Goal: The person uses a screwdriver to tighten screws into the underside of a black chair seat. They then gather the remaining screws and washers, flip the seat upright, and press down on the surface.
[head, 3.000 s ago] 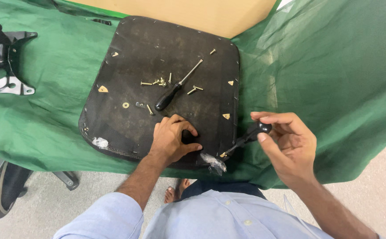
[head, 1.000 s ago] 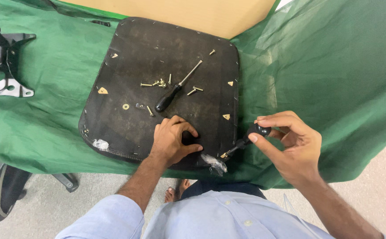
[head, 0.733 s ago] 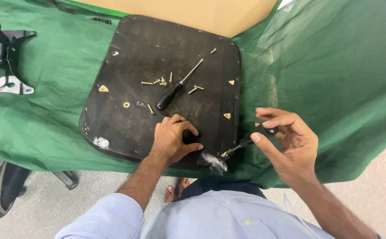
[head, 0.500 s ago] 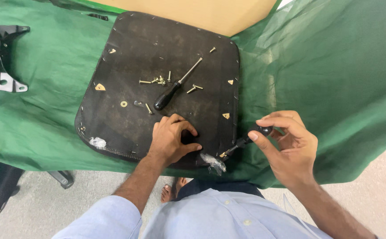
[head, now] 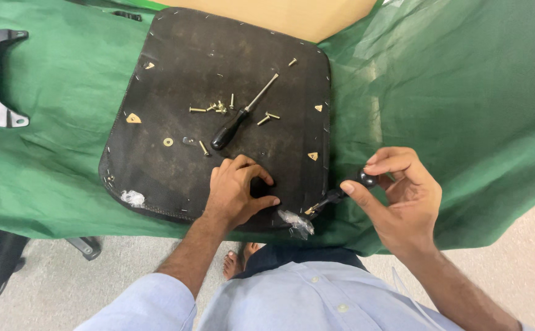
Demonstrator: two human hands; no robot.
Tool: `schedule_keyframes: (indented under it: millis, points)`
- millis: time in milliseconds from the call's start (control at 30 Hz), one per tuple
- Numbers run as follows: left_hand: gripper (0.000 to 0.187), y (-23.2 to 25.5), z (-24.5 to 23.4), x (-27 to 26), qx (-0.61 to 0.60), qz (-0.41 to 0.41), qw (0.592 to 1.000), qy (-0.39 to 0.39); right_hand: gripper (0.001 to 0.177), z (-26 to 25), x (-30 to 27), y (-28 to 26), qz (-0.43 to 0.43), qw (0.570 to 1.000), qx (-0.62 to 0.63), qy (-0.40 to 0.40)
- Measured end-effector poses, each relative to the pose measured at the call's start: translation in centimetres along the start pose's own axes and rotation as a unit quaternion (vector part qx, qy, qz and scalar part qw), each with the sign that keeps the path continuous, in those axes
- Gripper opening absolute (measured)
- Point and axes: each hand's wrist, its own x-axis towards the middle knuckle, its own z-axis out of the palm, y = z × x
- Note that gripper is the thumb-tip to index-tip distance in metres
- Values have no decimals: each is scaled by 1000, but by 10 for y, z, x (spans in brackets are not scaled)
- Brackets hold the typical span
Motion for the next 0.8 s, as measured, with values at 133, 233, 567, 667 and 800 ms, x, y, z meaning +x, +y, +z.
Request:
schedule_keyframes:
  millis: [133,233,567,667,800]
  points:
    - [40,0,0,1,2,-7,1000,-12,29,-5,2,0,21,1000,-10,-4]
    - [39,1,-1,1,3,-10,1000,-17,27,-9,2,0,29,999,22,-7]
    - [38,-1,-2,1,-6,0,1000,-18,27,-10,-1,0,-4,1000,2,-29]
    - [38,-1,-3,2,-11,-3,1000,-21,27,-10,0,-1,5,1000,17,-18]
    - [38,-1,-3,1,-16,5,1000,-6,31,-8,0,0,-37,999,-1,-7]
